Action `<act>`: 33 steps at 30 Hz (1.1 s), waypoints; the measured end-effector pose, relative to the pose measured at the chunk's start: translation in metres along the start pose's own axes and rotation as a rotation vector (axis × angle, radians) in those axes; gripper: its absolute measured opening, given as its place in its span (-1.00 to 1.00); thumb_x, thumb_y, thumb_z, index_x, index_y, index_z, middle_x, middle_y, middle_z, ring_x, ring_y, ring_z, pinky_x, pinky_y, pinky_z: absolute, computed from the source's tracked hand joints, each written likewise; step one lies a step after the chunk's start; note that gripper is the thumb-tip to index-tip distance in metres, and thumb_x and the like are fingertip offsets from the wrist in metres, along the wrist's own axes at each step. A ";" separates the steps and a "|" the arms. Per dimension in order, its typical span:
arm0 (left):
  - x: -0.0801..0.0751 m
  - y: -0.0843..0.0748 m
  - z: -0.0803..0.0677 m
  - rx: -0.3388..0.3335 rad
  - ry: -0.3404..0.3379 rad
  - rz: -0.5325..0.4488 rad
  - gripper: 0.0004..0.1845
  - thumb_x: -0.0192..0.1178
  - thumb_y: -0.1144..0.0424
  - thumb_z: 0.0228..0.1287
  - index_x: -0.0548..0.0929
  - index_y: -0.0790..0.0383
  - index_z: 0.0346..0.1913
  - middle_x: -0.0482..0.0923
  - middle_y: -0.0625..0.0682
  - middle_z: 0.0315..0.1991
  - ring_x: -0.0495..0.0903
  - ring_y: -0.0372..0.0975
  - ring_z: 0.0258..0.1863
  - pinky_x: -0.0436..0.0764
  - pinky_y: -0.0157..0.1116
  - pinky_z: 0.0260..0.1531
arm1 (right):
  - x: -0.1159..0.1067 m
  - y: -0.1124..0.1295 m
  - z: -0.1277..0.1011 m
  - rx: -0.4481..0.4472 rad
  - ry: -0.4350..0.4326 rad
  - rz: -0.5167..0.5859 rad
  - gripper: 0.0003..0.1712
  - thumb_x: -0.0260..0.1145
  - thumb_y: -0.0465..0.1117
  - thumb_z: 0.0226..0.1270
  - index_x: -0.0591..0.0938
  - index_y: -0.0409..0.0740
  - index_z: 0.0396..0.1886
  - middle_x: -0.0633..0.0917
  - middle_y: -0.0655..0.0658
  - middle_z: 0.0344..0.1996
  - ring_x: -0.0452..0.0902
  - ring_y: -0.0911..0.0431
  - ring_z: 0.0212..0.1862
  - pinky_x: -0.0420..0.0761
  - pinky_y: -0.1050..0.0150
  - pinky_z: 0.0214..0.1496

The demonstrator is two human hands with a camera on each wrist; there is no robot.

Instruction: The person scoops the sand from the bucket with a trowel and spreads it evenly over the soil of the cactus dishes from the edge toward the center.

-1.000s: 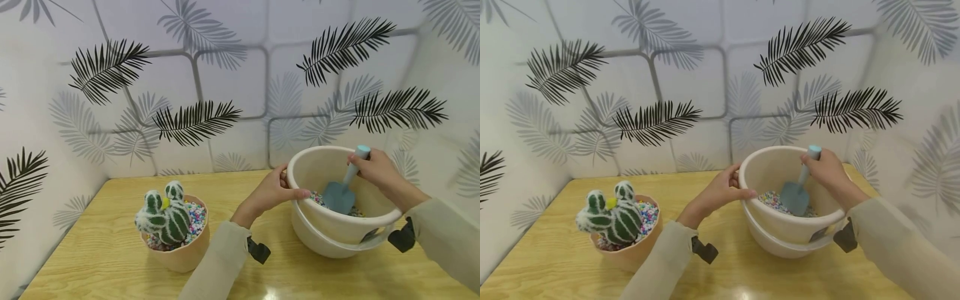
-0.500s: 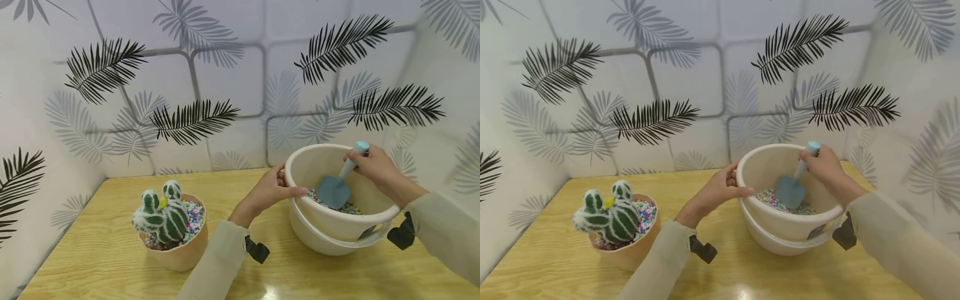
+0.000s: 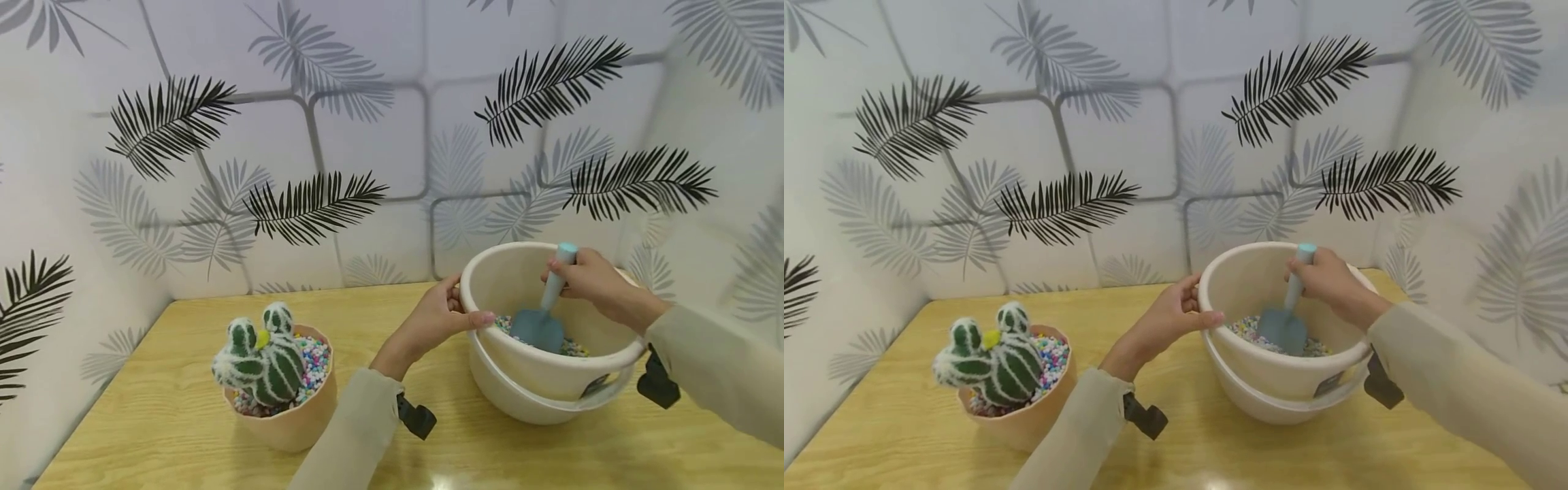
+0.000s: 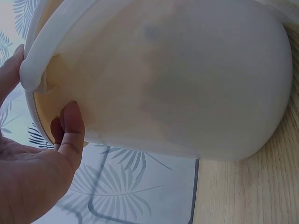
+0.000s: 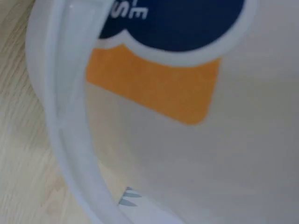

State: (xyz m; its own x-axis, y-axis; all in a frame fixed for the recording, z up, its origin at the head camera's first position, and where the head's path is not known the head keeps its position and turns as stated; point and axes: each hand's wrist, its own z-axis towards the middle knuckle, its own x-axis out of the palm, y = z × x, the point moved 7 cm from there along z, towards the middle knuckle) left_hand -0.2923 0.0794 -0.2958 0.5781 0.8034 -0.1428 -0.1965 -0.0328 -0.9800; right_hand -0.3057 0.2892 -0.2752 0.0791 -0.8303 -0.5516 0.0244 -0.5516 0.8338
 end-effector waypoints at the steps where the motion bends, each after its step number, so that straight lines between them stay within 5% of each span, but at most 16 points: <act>1: 0.000 0.000 0.001 0.004 0.000 -0.002 -0.26 0.28 0.38 0.15 0.24 0.32 0.39 0.55 0.26 -0.11 0.55 -0.33 -0.32 0.58 -0.43 -0.26 | 0.001 0.000 0.001 0.000 0.011 0.005 -0.49 -0.16 -0.18 0.56 0.32 -0.63 0.14 0.63 -0.22 -0.12 0.57 0.22 -0.08 0.62 0.30 -0.01; 4: -0.002 -0.001 0.001 0.008 0.001 -0.004 -0.26 0.27 0.39 0.17 0.22 0.31 0.41 0.54 0.23 -0.12 0.55 -0.34 -0.31 0.58 -0.43 -0.26 | 0.003 0.000 0.005 -0.002 0.043 0.015 -0.48 -0.15 -0.18 0.56 0.31 -0.64 0.14 0.64 -0.10 -0.18 0.57 0.26 -0.11 0.63 0.32 -0.04; 14: -0.003 0.002 -0.002 0.015 0.000 0.034 -0.27 0.29 0.33 0.19 0.22 0.28 0.40 0.55 0.17 -0.15 0.54 -0.33 -0.30 0.57 -0.42 -0.26 | 0.012 -0.004 0.006 0.022 0.110 0.009 -0.51 -0.16 -0.17 0.57 0.31 -0.63 0.08 0.66 -0.22 -0.20 0.62 0.02 -0.04 0.64 0.16 0.00; 24: 0.000 0.000 -0.002 0.042 0.003 0.080 -0.24 0.30 0.27 0.18 0.21 0.29 0.41 0.52 0.19 -0.12 0.53 -0.35 -0.29 0.58 -0.43 -0.26 | 0.015 -0.009 0.001 0.059 0.188 0.103 -0.67 -0.23 -0.15 0.57 0.31 -0.36 -0.22 0.62 -0.01 -0.46 0.62 0.25 -0.37 0.67 0.28 -0.24; 33: -0.002 0.000 -0.004 0.024 0.009 0.084 -0.27 0.29 0.31 0.19 0.23 0.32 0.39 0.53 0.15 -0.14 0.51 -0.34 -0.30 0.56 -0.44 -0.30 | 0.014 -0.010 0.000 0.136 0.204 0.231 -0.62 -0.29 -0.09 0.59 0.27 -0.36 -0.10 0.66 0.07 -0.51 0.66 0.26 -0.37 0.69 0.25 -0.25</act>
State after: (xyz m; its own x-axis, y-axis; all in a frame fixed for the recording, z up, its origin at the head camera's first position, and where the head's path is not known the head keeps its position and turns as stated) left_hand -0.2905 0.0758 -0.2962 0.5659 0.7931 -0.2253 -0.2633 -0.0851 -0.9610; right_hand -0.3050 0.2827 -0.2910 0.2652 -0.9091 -0.3214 -0.1497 -0.3681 0.9177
